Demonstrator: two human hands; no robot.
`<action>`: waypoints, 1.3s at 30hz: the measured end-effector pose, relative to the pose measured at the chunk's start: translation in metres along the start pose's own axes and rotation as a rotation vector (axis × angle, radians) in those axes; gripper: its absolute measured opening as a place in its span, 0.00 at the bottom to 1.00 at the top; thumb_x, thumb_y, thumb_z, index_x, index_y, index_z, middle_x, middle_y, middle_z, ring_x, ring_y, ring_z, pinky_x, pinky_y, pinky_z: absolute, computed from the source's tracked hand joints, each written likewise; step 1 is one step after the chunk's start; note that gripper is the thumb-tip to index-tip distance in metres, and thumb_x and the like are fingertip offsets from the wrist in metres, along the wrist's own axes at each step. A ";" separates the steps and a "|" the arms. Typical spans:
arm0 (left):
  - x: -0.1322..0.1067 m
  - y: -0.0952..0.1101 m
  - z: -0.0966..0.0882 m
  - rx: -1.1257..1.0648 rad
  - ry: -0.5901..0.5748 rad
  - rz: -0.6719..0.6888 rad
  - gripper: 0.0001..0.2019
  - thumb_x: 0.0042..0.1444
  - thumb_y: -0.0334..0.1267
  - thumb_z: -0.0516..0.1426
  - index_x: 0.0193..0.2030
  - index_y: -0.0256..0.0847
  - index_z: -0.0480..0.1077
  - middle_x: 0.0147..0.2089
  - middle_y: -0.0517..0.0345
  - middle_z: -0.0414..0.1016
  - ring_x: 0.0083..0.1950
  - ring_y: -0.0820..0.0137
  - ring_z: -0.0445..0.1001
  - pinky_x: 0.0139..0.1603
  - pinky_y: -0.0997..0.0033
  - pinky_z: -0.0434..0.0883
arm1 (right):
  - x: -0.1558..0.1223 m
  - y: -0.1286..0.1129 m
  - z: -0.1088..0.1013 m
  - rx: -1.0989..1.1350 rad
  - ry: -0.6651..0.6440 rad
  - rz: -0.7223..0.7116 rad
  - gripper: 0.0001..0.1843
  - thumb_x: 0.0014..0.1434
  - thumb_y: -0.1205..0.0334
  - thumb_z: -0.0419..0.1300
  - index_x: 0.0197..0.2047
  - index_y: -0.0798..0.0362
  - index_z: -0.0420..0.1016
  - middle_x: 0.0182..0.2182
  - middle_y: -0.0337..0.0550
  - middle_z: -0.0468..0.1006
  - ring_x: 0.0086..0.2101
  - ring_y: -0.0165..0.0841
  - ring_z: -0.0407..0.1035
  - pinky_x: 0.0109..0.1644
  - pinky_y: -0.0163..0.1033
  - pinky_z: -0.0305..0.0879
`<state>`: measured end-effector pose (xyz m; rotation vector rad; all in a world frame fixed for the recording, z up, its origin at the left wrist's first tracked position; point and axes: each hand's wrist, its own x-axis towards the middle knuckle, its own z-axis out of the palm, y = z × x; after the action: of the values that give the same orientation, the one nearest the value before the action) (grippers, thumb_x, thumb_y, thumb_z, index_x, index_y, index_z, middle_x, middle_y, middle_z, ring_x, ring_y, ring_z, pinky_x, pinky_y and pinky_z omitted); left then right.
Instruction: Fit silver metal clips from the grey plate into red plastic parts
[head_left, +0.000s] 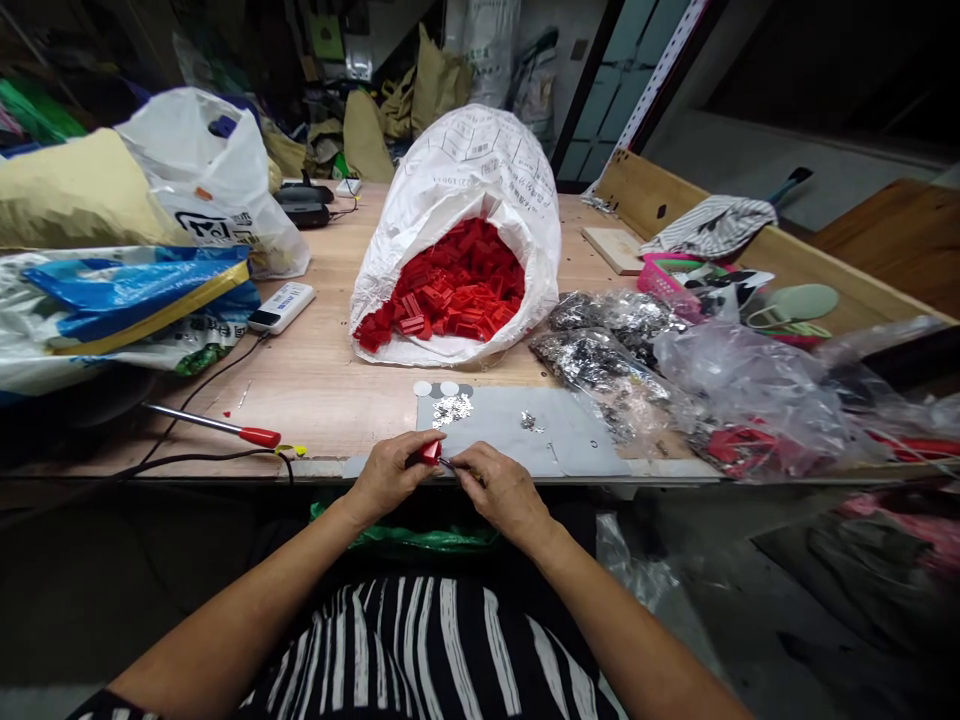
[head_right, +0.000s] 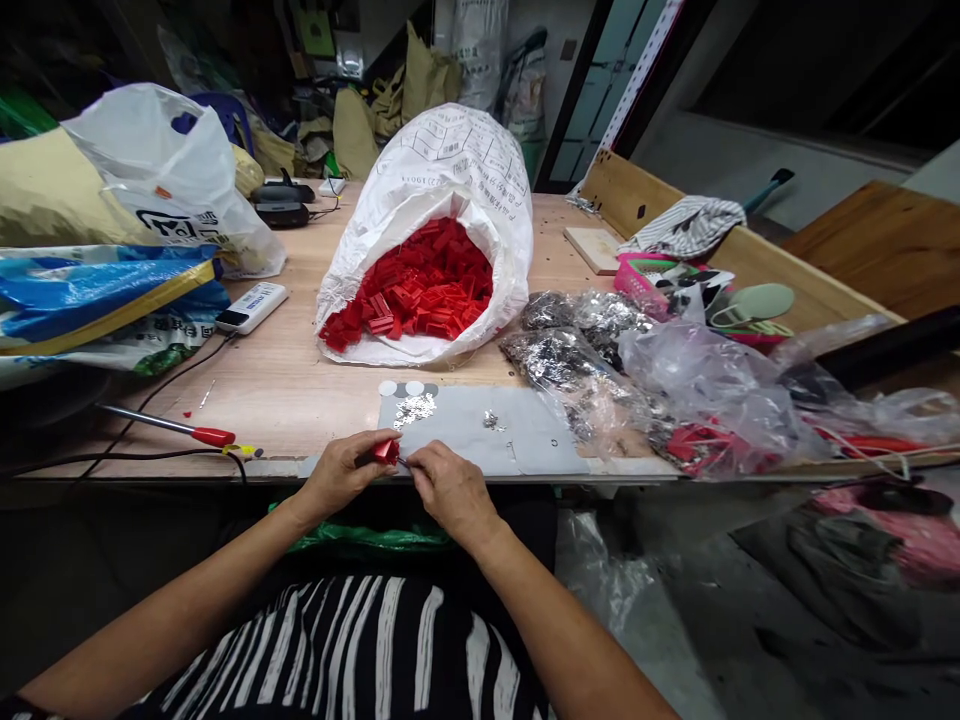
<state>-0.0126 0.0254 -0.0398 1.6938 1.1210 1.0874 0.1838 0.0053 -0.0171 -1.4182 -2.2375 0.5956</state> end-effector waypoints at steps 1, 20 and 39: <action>0.000 0.000 0.000 0.013 0.003 0.007 0.21 0.44 0.34 0.65 0.48 0.50 0.75 0.43 0.57 0.80 0.44 0.62 0.76 0.51 0.61 0.70 | 0.000 -0.002 0.000 -0.018 -0.006 0.005 0.09 0.62 0.66 0.54 0.43 0.48 0.74 0.39 0.41 0.76 0.39 0.32 0.72 0.43 0.36 0.66; -0.006 0.013 -0.006 0.012 0.128 0.029 0.14 0.45 0.33 0.65 0.41 0.43 0.73 0.39 0.57 0.76 0.39 0.67 0.74 0.45 0.67 0.71 | -0.008 -0.010 -0.003 0.166 0.080 -0.004 0.12 0.65 0.63 0.48 0.49 0.49 0.68 0.40 0.43 0.70 0.40 0.32 0.68 0.46 0.37 0.63; -0.026 0.048 0.000 -0.794 0.075 -0.320 0.06 0.52 0.37 0.62 0.32 0.38 0.69 0.34 0.59 0.77 0.37 0.73 0.75 0.43 0.74 0.70 | -0.015 -0.031 -0.019 0.427 -0.130 -0.023 0.24 0.66 0.62 0.48 0.64 0.44 0.56 0.22 0.30 0.69 0.24 0.26 0.64 0.37 0.32 0.60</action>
<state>-0.0066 -0.0129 -0.0011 0.8295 0.8017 1.1780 0.1769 -0.0177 0.0140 -1.1624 -2.0519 1.1078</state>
